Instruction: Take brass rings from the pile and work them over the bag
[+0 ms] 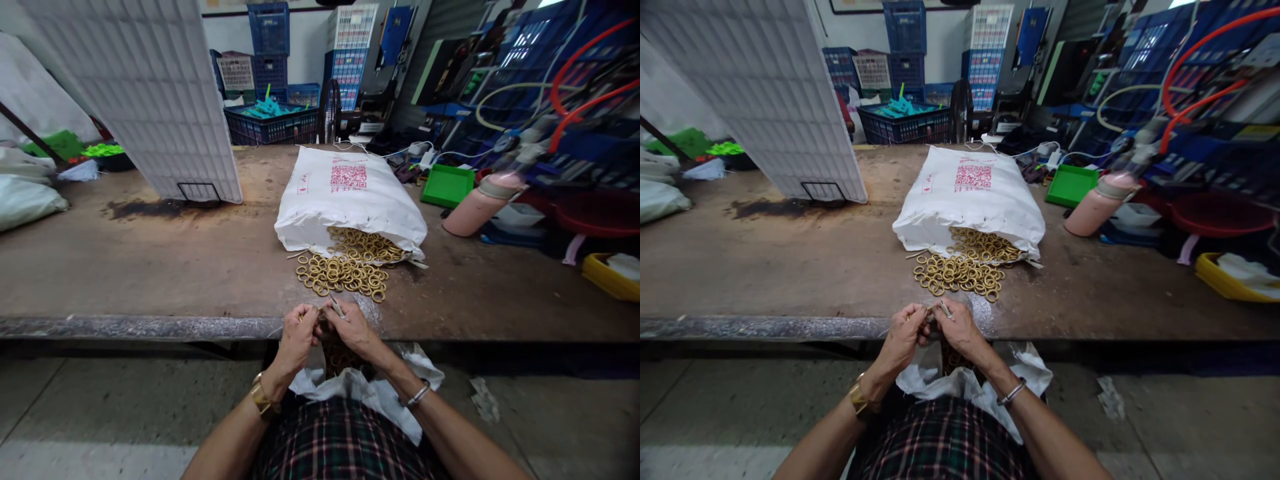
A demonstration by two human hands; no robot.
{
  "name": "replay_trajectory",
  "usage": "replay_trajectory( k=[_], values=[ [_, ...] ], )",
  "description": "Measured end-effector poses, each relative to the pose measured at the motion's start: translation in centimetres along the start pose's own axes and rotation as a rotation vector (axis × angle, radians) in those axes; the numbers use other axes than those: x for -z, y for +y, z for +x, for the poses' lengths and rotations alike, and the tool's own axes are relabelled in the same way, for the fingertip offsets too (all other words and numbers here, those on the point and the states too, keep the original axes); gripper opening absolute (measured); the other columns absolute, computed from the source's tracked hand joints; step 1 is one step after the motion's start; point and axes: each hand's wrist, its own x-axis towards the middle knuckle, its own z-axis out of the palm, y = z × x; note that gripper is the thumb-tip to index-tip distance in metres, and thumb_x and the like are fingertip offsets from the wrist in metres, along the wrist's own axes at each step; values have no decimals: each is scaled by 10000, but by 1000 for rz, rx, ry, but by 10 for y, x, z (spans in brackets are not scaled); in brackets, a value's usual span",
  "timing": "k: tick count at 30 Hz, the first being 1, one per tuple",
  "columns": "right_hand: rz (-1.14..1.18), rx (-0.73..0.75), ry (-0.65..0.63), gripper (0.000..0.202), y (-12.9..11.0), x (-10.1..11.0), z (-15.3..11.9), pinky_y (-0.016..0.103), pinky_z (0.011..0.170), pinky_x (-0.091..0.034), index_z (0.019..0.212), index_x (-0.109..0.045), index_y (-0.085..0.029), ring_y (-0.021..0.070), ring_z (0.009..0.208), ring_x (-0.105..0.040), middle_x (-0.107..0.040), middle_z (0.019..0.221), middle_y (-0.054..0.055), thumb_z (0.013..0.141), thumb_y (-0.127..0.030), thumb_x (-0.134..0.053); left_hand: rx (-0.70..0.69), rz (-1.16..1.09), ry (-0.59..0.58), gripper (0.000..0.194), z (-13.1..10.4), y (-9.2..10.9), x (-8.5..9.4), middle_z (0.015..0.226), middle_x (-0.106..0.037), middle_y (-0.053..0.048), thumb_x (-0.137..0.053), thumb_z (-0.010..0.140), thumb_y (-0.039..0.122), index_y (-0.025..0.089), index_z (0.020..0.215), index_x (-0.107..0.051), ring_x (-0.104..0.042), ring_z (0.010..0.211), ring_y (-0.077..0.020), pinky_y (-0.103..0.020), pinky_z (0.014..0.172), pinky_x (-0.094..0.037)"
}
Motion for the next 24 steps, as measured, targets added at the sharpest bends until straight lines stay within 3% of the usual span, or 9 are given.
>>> replay_trajectory(
  k=[10, 19, 24],
  values=[
    [-13, 57, 131, 209, 0, -5, -2, 216, 516, -365, 725, -538, -195, 108, 531, -457, -528, 588, -24, 797, -356, -426, 175, -307, -68, 377, 0, 13, -3, 520, -437, 58, -695, 565, 423, 151, 642, -444, -426, 430, -45, -130, 349, -225],
    [40, -10, 112, 188, 0, -4, -1, 220, 493, -358, 706, -529, -189, 107, 497, -444, -479, 524, -37, 772, -341, -441, 96, -227, -88, 327, -3, 8, -4, 538, -462, 45, -640, 642, 433, 152, 677, -476, -417, 436, -47, -138, 359, -236],
    [74, -61, 116, 245, -6, -1, 1, 217, 501, -350, 630, -508, -184, 96, 489, -427, -476, 515, -42, 765, -376, -436, -1, -43, -89, 295, -3, 3, -2, 554, -483, 35, -556, 726, 448, 157, 724, -511, -421, 440, -56, -147, 364, -270]
  ],
)
